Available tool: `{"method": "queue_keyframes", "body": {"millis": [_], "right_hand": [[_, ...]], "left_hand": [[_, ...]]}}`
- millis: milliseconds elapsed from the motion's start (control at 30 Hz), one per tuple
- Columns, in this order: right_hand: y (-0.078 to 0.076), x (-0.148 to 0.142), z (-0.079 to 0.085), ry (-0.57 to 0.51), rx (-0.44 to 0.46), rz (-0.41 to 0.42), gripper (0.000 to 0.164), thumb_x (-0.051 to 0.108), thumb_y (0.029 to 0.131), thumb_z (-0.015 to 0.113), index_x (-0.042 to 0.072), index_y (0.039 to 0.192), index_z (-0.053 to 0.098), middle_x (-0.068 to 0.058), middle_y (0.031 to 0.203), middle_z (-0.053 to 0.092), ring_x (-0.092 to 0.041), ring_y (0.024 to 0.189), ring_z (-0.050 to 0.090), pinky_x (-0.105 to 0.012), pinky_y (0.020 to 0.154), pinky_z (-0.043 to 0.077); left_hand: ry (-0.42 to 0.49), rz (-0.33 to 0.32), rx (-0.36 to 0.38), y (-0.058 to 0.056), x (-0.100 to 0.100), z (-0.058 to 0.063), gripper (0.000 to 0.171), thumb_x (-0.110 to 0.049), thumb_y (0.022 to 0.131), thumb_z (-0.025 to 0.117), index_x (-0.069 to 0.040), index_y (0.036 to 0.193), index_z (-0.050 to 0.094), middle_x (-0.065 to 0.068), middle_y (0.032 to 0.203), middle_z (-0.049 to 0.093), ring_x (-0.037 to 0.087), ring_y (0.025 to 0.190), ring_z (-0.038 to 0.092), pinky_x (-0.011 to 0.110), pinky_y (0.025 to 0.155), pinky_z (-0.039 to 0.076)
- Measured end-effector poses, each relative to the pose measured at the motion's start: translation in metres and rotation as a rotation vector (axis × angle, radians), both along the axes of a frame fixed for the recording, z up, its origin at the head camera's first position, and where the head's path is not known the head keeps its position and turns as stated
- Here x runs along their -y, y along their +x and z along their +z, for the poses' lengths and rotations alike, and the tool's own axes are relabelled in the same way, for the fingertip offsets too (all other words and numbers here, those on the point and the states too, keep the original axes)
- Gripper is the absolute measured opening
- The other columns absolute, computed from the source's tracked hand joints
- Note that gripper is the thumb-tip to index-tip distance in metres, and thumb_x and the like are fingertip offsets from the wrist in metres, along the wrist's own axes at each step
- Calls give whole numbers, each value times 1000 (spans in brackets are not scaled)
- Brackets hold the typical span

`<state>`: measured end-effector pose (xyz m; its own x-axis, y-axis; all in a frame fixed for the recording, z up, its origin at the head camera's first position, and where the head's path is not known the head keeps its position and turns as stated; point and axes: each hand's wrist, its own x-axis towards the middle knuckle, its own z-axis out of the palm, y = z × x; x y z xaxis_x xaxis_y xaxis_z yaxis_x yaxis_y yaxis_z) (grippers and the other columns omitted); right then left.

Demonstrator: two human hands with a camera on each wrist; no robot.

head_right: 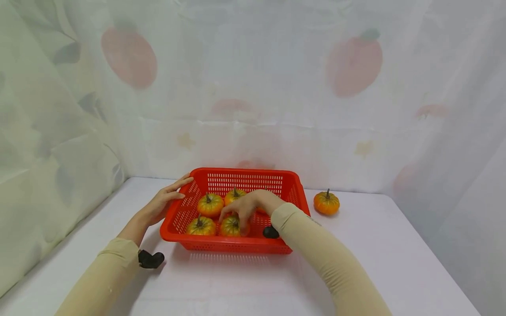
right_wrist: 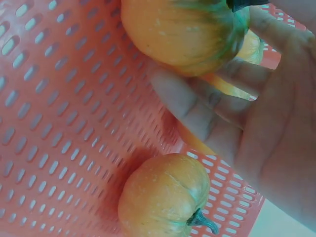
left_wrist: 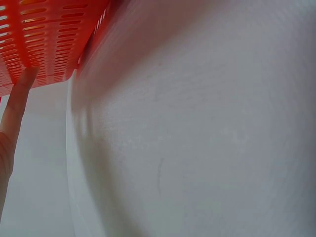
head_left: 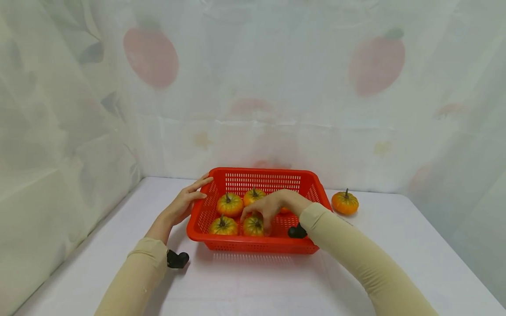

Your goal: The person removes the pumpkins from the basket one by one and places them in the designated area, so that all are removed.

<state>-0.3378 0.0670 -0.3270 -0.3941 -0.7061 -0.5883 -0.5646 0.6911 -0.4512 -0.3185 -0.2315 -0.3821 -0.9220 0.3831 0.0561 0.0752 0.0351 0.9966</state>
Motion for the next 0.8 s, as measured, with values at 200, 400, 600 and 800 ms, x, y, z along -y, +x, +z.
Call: {"method": "queue_keyframes", "body": {"millis": [200, 400, 600, 800], "right_hand": [[0, -3, 0, -25, 19, -6, 68, 11, 77, 78, 38, 133, 50, 4, 134, 41, -16, 124, 39, -27, 92, 48], [0, -5, 3, -54, 51, -12, 69, 9, 76, 75, 33, 136, 49, 1, 132, 41, -15, 112, 46, -24, 78, 50], [0, -4, 8, -99, 99, -49, 68, 8, 73, 72, 30, 134, 50, -1, 132, 41, -11, 89, 53, -27, 71, 53], [-1, -4, 14, -145, 140, -81, 68, 5, 74, 70, 27, 136, 50, -2, 136, 40, -13, 95, 55, -27, 72, 55]], "left_hand": [[-1, 0, -1, 0, -1, 0, 63, -6, 97, 41, -13, 158, 23, -9, 170, 0, 40, 151, 24, 25, 95, 56], [-8, -3, -5, 0, -2, 1, 63, -7, 97, 40, -13, 158, 23, -8, 170, 0, 41, 151, 23, 25, 94, 56], [-3, -6, -1, -1, -2, 0, 63, -6, 98, 41, -12, 158, 22, -9, 170, 0, 41, 150, 25, 25, 94, 56], [-12, -4, -5, -2, 0, 0, 62, -7, 98, 41, -14, 158, 24, -10, 170, 1, 39, 149, 27, 26, 94, 56]]}}
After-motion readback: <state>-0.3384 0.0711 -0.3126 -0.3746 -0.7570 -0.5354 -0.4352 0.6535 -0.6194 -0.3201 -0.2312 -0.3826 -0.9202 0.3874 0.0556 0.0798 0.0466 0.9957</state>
